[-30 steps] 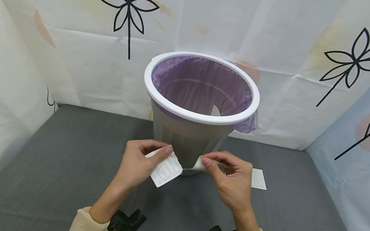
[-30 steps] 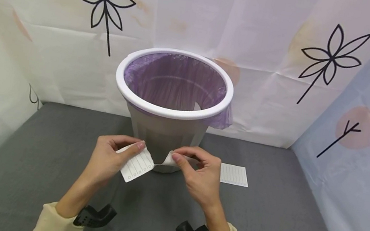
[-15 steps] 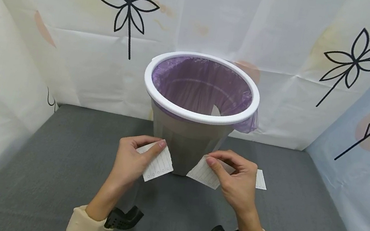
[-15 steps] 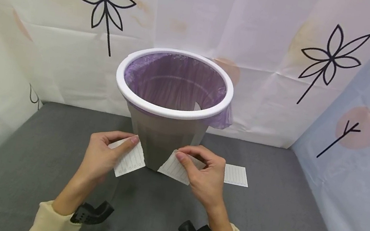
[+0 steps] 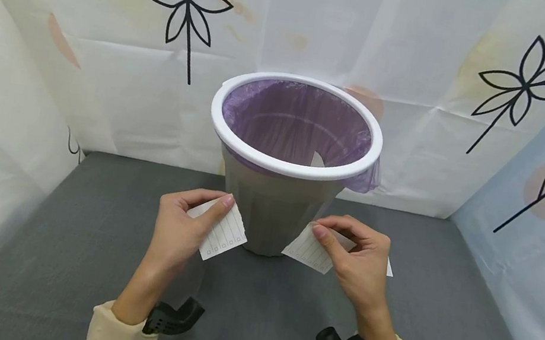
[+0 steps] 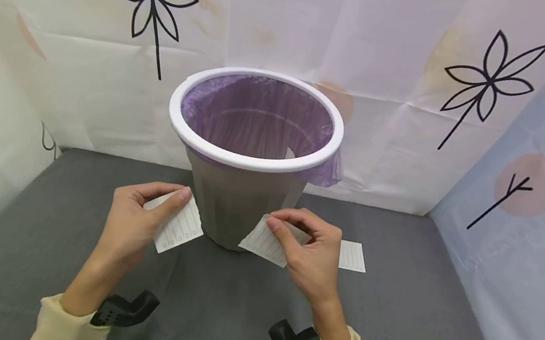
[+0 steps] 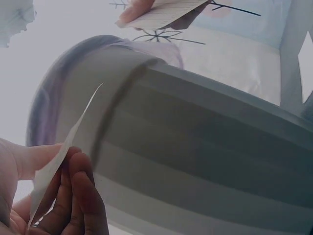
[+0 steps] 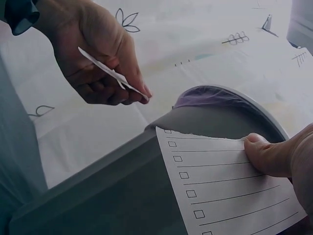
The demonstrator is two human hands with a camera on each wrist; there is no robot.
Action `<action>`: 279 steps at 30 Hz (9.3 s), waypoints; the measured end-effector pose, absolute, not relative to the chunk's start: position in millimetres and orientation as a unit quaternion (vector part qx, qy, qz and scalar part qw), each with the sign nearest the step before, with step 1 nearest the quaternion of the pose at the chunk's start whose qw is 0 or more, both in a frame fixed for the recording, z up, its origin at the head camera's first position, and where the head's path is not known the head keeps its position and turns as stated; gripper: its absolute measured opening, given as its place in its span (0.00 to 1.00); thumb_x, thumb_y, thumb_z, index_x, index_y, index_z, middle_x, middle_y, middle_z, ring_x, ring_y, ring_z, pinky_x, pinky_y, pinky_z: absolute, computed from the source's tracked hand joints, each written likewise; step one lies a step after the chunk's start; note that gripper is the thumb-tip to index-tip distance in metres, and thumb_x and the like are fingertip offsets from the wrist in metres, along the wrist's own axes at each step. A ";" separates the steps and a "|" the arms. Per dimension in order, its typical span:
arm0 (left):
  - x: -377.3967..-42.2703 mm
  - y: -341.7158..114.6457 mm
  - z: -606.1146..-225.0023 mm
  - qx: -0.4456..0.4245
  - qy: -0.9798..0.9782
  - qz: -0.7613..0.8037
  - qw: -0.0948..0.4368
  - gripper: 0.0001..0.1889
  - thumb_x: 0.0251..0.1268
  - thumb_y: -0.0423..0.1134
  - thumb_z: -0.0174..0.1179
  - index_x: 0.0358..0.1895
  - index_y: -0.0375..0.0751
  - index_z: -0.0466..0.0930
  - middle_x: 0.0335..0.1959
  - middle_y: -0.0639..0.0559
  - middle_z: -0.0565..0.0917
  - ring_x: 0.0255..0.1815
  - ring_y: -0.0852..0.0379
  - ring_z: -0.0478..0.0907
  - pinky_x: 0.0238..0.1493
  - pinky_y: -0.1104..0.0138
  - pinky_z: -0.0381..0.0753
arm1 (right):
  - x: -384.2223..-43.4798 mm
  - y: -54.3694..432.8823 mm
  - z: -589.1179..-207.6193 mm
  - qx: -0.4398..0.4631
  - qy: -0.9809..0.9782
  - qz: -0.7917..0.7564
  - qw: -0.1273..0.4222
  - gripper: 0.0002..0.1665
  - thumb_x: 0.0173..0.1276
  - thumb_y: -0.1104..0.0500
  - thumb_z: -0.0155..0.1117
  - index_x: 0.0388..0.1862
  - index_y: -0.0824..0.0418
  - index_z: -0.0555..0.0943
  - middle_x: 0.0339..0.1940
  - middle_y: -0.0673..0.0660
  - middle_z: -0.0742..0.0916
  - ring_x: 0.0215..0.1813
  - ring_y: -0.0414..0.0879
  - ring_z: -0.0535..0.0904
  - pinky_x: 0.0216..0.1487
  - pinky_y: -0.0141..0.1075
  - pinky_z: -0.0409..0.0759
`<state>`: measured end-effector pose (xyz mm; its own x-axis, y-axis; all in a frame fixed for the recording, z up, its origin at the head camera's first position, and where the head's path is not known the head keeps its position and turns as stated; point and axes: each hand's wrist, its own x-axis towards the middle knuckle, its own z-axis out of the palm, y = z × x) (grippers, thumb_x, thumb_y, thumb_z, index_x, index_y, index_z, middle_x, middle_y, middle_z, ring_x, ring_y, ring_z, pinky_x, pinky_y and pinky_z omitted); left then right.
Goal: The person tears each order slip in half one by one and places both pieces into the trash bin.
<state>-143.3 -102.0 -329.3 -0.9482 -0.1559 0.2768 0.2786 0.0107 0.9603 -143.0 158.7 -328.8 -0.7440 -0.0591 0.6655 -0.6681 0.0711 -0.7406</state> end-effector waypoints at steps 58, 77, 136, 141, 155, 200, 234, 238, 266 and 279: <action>-281.1 -78.6 -146.3 -0.111 -0.541 -0.828 0.092 0.04 0.67 0.27 0.64 0.40 0.34 0.88 0.44 0.50 0.80 0.42 0.55 0.80 0.40 0.67 0.79 | -306.2 155.0 -148.9 0.218 -0.620 0.737 0.159 0.06 0.62 0.76 0.70 0.34 0.68 0.89 0.32 0.57 0.89 0.37 0.47 0.82 0.40 0.35 0.80; -287.2 -76.4 -148.4 -0.111 -0.606 -0.785 0.056 0.07 0.64 0.22 0.65 0.36 0.36 0.89 0.45 0.48 0.83 0.47 0.57 0.78 0.47 0.69 0.77 | -310.6 143.2 -157.1 0.254 -0.655 0.700 0.129 0.08 0.61 0.77 0.69 0.33 0.67 0.90 0.31 0.56 0.89 0.35 0.45 0.82 0.40 0.34 0.79; -132.3 -129.4 -272.8 -0.211 -0.669 -0.705 0.105 0.12 0.66 0.24 0.65 0.51 0.25 0.82 0.46 0.42 0.86 0.50 0.49 0.83 0.50 0.66 0.82 | -154.2 202.4 -284.7 0.357 -0.605 0.703 0.111 0.08 0.67 0.79 0.61 0.44 0.78 0.83 0.39 0.59 0.90 0.42 0.48 0.89 0.49 0.37 0.84; -130.9 -128.0 -291.0 -0.206 -0.674 -0.704 0.082 0.13 0.66 0.24 0.65 0.52 0.24 0.82 0.47 0.44 0.86 0.50 0.48 0.83 0.51 0.65 0.82 | -151.1 208.5 -305.9 0.324 -0.632 0.696 0.103 0.07 0.68 0.78 0.61 0.44 0.80 0.82 0.39 0.55 0.90 0.41 0.46 0.89 0.48 0.36 0.85; -135.7 -112.0 -315.1 -0.213 -0.687 -0.694 0.006 0.14 0.67 0.28 0.65 0.52 0.24 0.82 0.50 0.32 0.84 0.48 0.49 0.84 0.50 0.65 0.82 | -152.1 217.6 -329.8 0.293 -0.665 0.682 0.080 0.09 0.68 0.80 0.60 0.44 0.76 0.83 0.39 0.56 0.90 0.42 0.46 0.88 0.48 0.35 0.84; -157.3 27.9 -403.0 -0.232 -0.778 -0.571 -0.121 0.21 0.71 0.37 0.64 0.64 0.35 0.76 0.56 0.45 0.80 0.58 0.50 0.76 0.56 0.66 0.77 | -203.6 313.9 -454.1 -0.007 -0.939 0.345 0.010 0.51 0.55 0.52 0.82 0.70 0.75 0.69 0.69 0.78 0.62 0.67 0.73 0.53 0.61 0.68 0.58; -225.9 124.4 -453.5 -0.086 -0.924 -0.371 -0.046 0.39 0.56 0.43 0.75 0.71 0.35 0.71 0.61 0.39 0.68 0.67 0.45 0.65 0.70 0.57 0.62 | -204.1 317.5 -453.5 0.004 -0.933 0.359 0.007 0.46 0.59 0.52 0.80 0.68 0.76 0.70 0.67 0.77 0.64 0.66 0.72 0.54 0.60 0.65 0.60; -225.0 124.1 -455.4 -0.086 -0.922 -0.375 -0.035 0.35 0.54 0.43 0.76 0.66 0.36 0.75 0.57 0.42 0.69 0.63 0.46 0.66 0.67 0.58 0.65 | -204.0 316.9 -453.8 0.003 -0.933 0.361 0.011 0.43 0.59 0.53 0.79 0.66 0.74 0.73 0.66 0.77 0.65 0.66 0.72 0.55 0.59 0.65 0.60; -211.1 107.3 -460.1 -0.117 -0.830 -0.545 -0.023 0.09 0.65 0.26 0.61 0.47 0.34 0.80 0.27 0.53 0.76 0.27 0.62 0.71 0.32 0.71 0.72 | -202.8 311.0 -443.9 0.014 -0.900 0.435 0.027 0.14 0.66 0.63 0.73 0.42 0.71 0.80 0.38 0.61 0.82 0.34 0.45 0.74 0.31 0.34 0.73; -184.4 76.8 -440.7 -0.128 -0.804 -0.579 -0.046 0.19 0.66 0.29 0.60 0.59 0.28 0.76 0.31 0.53 0.79 0.27 0.65 0.74 0.31 0.70 0.75 | -193.4 306.0 -407.4 0.072 -0.861 0.503 0.020 0.13 0.66 0.62 0.73 0.40 0.72 0.81 0.34 0.55 0.83 0.32 0.43 0.79 0.31 0.37 0.80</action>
